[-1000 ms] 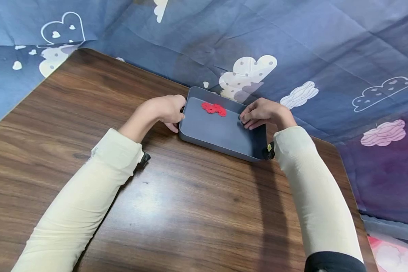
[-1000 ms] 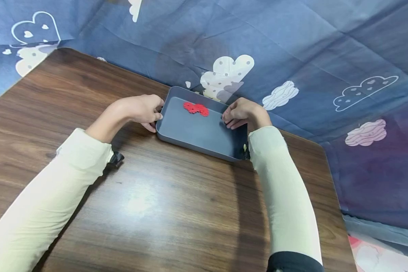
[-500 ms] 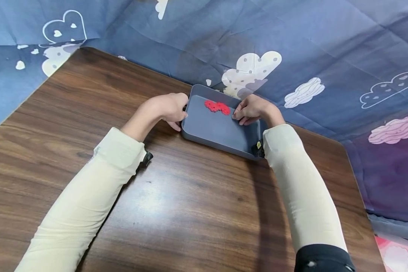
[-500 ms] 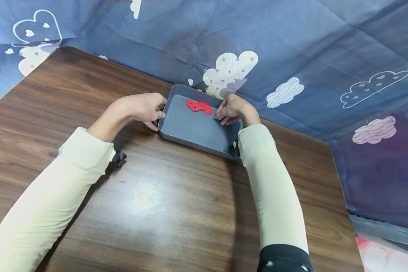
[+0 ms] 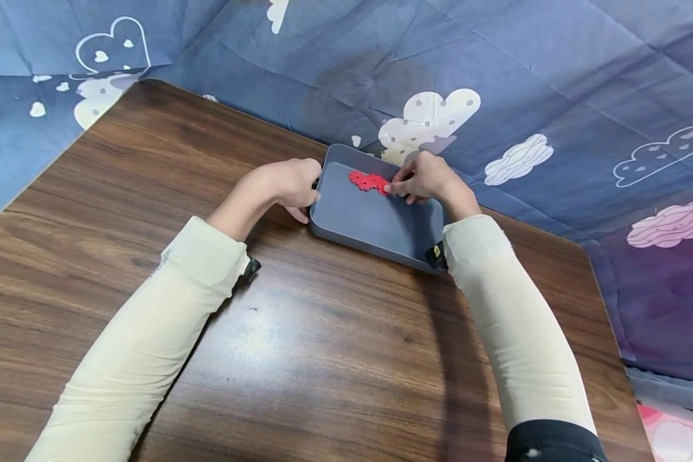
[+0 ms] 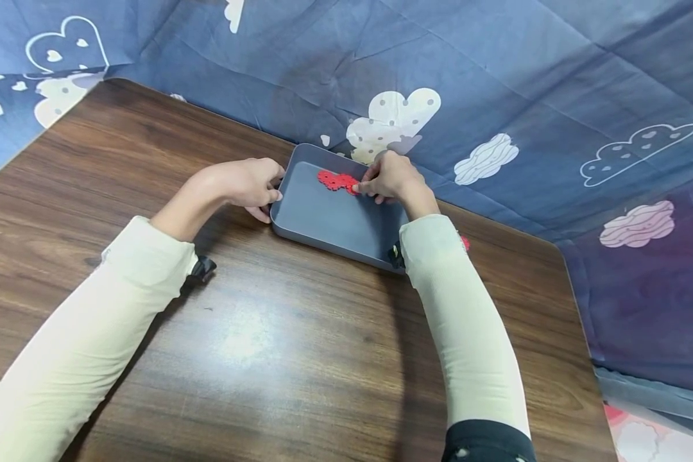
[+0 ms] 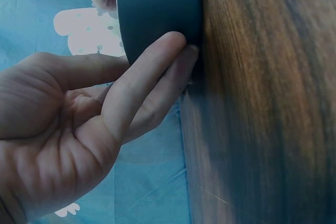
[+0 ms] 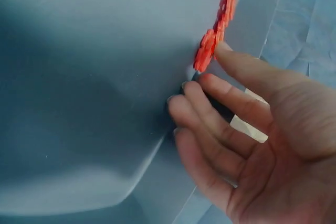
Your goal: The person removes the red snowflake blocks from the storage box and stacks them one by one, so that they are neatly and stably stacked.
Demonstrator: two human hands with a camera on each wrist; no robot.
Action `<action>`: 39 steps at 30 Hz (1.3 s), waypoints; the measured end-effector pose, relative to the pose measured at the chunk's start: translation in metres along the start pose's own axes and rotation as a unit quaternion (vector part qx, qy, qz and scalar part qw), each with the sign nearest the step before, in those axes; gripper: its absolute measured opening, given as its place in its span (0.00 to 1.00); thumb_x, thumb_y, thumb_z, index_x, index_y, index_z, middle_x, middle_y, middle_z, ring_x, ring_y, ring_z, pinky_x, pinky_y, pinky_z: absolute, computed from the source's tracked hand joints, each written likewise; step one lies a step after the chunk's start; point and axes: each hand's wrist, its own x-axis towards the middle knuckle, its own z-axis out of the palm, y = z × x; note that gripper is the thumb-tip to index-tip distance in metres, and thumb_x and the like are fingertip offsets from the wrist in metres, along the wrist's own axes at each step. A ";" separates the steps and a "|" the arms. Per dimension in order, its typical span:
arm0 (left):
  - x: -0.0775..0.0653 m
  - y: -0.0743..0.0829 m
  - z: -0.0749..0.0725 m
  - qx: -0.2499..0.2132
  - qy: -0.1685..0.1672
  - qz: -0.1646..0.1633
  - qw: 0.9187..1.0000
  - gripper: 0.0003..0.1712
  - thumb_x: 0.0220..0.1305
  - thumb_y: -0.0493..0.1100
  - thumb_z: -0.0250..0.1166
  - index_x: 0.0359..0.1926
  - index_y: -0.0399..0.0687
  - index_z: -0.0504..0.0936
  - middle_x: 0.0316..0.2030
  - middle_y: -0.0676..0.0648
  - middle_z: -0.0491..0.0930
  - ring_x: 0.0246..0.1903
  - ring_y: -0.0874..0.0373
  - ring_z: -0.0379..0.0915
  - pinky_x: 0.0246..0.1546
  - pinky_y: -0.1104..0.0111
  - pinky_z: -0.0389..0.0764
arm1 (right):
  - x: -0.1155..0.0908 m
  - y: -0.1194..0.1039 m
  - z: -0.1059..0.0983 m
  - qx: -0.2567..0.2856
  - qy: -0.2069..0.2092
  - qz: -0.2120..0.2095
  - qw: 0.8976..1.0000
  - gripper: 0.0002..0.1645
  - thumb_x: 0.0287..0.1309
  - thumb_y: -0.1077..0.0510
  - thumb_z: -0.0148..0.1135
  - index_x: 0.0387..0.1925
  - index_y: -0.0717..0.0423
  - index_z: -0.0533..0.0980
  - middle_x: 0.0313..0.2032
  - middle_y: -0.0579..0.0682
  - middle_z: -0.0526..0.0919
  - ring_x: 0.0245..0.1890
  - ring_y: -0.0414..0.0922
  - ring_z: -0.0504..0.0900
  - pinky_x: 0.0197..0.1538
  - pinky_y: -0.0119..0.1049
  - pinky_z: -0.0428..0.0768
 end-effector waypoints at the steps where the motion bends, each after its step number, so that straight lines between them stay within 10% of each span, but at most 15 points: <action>1: 0.000 0.000 0.000 -0.001 0.000 0.000 1.000 0.16 0.84 0.33 0.48 0.65 0.28 0.67 0.62 0.33 0.73 0.55 0.47 0.86 0.45 0.73 0.95 | 0.000 -0.001 0.001 -0.005 0.001 -0.002 1.000 0.17 0.64 0.48 0.78 0.42 0.58 0.88 0.28 0.52 0.89 0.24 0.43 0.88 0.27 0.33 0.91; 17: -0.002 0.001 0.001 0.006 0.002 -0.003 1.000 0.15 0.84 0.33 0.47 0.64 0.29 0.68 0.60 0.34 0.73 0.52 0.49 0.88 0.45 0.73 0.95 | 0.003 -0.001 0.006 0.073 -0.035 -0.007 0.997 0.12 0.61 0.62 0.79 0.35 0.63 0.81 0.21 0.45 0.84 0.22 0.37 0.84 0.26 0.30 0.92; 33: -0.002 0.003 0.000 0.008 0.002 -0.002 1.000 0.14 0.84 0.33 0.48 0.62 0.30 0.69 0.59 0.34 0.75 0.49 0.50 0.88 0.44 0.73 0.95 | -0.001 0.007 0.001 0.331 -0.109 0.022 0.937 0.05 0.71 0.76 0.59 0.46 0.71 0.74 0.29 0.54 0.87 0.32 0.45 0.91 0.44 0.38 0.97; 39: -0.003 0.002 0.001 0.001 0.003 0.000 1.000 0.15 0.84 0.33 0.48 0.63 0.29 0.69 0.59 0.34 0.74 0.53 0.49 0.87 0.45 0.73 0.95 | -0.003 0.010 -0.005 0.328 -0.117 0.030 0.937 0.08 0.71 0.76 0.59 0.49 0.73 0.73 0.31 0.55 0.85 0.33 0.46 0.92 0.44 0.39 0.97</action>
